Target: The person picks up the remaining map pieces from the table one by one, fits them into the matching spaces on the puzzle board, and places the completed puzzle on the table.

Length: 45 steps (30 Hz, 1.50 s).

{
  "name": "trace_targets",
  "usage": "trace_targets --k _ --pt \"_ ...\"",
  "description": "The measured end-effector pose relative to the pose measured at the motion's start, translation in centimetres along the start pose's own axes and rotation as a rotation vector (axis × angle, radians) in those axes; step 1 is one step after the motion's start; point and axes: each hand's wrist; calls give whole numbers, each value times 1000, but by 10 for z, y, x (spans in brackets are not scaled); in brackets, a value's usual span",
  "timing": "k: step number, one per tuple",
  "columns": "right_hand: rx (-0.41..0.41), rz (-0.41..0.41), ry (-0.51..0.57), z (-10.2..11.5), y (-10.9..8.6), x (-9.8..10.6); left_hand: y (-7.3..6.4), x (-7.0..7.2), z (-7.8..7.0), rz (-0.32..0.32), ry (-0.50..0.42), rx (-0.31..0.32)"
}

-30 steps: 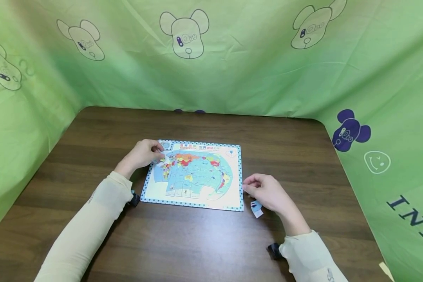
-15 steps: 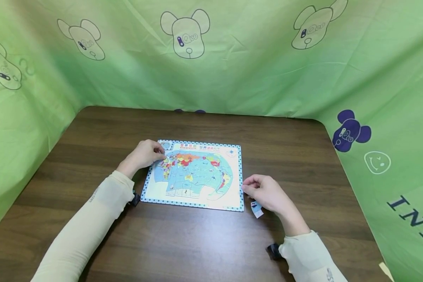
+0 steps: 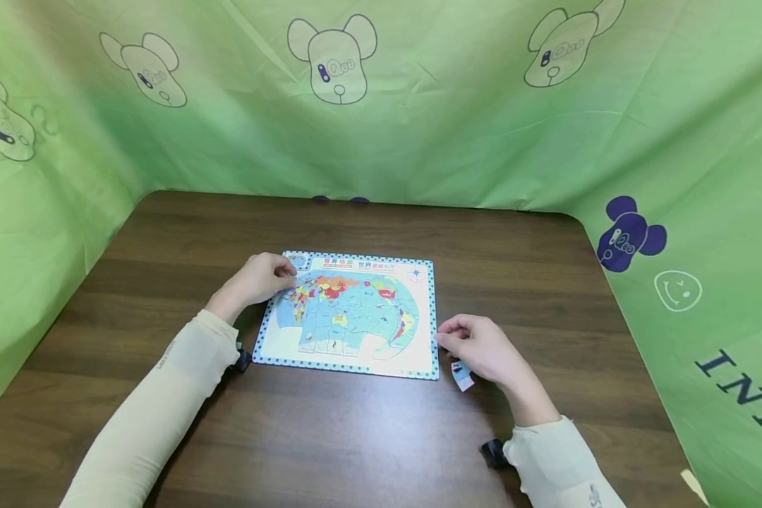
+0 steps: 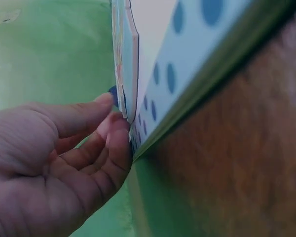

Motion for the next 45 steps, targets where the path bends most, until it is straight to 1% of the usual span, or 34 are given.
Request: trace_targets --k 5,9,12,18,24,28,31,35,40,45 --pt "2 5 -3 0 0 -1 -2 1 0 34 44 4" --pt "10 1 -6 1 -1 -2 -4 2 -1 43 61 -2" --pt "10 0 -7 1 -1 -2 -5 2 0 49 57 -5" --pt "9 3 -20 -1 -1 -2 -12 7 5 43 15 -18" --pt "12 6 -37 -4 -3 -1 -27 18 9 12 -9 -60" --pt "13 9 -39 -5 -4 0 -42 26 12 -11 -16 -90" --pt "13 10 -48 -6 -5 1 -53 29 17 -11 -9 -108" --pt "14 9 -69 -7 -6 2 -67 30 25 23 11 -107" --pt "24 6 -87 -9 -9 5 -81 25 34 111 48 -95" --pt "32 -4 -99 -11 -14 7 -93 19 37 185 106 -41"
Point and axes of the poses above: each hand's wrist, its own y-axis towards the middle knuckle, its own x-axis out of the back of the hand, z = x × y, and after that the axes turned 3 degrees about z, right-handed
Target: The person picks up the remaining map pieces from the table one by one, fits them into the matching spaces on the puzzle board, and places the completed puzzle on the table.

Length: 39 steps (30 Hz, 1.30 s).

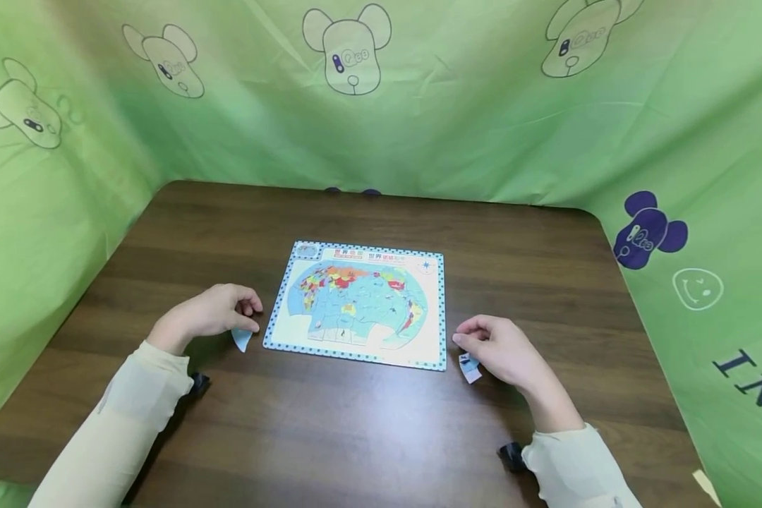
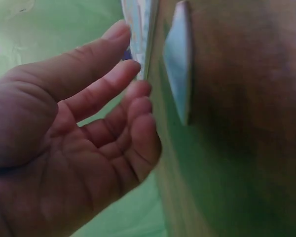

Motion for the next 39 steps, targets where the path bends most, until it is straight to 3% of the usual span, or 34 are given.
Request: trace_targets --k 7,13,17,21,25,32,36,39 --pt "-9 11 22 0 -3 0 -10 -8 7 28 122 35" --pt "-13 6 20 -1 -5 1 -19 -13 9 10 93 89" --pt "-14 5 19 -2 -5 0 -22 -15 10 8 94 75" --pt "-21 10 17 -3 -4 -1 -22 -16 12 -1 116 46" --pt "-20 11 10 -1 -3 -1 -24 -15 17 -20 67 -2" --pt "-14 17 23 -3 -1 -1 -24 -6 11 -113 -56 -176" --pt "-18 15 15 -3 -1 -1 -12 -7 -1 -131 -108 -240" --pt "-18 16 11 -4 0 -2 3 -14 -9 -103 -130 -254"
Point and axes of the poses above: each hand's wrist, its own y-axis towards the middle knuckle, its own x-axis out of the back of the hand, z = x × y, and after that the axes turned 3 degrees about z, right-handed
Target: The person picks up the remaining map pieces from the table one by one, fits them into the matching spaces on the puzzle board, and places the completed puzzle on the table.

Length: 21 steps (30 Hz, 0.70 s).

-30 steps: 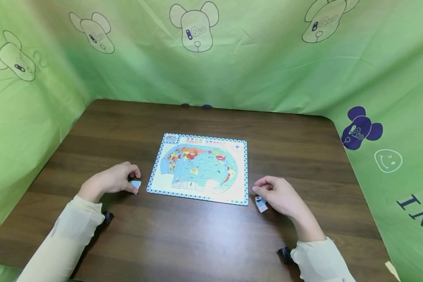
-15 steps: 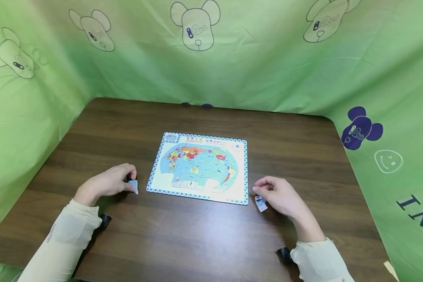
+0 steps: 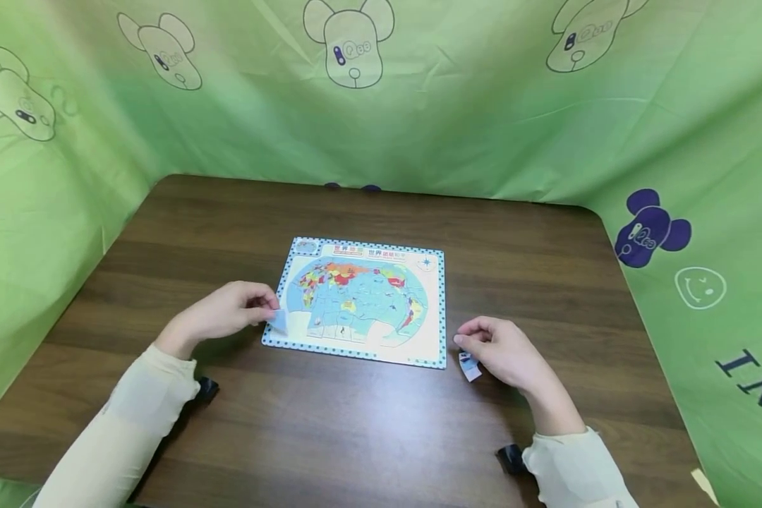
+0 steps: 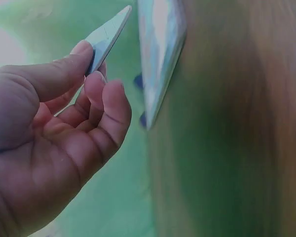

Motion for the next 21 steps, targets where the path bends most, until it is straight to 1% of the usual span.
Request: trace_targets --k 4,9,14,21 --pt "6 7 9 1 1 -1 16 -10 -4 34 -12 32" --pt "4 4 5 1 1 -2 27 -17 -7 19 11 78" --pt "-4 14 16 1 0 -1 33 -24 -10 1 55 111" --pt "-8 16 15 2 -1 0 38 -30 -21 -11 107 108"
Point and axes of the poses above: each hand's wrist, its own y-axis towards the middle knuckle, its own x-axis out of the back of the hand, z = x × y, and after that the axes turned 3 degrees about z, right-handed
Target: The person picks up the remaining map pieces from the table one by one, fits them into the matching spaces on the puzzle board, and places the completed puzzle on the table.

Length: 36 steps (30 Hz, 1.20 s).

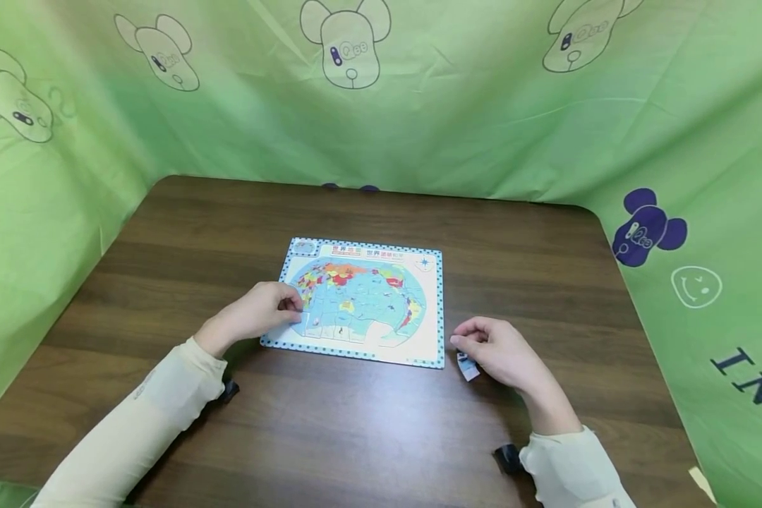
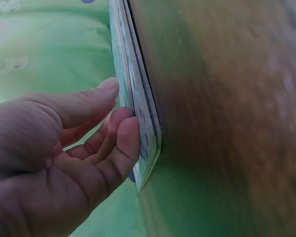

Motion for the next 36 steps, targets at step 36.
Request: trace_targets --k 36 --pt "-72 -40 -290 -4 -6 2 -7 -4 -7 14 203 -208"
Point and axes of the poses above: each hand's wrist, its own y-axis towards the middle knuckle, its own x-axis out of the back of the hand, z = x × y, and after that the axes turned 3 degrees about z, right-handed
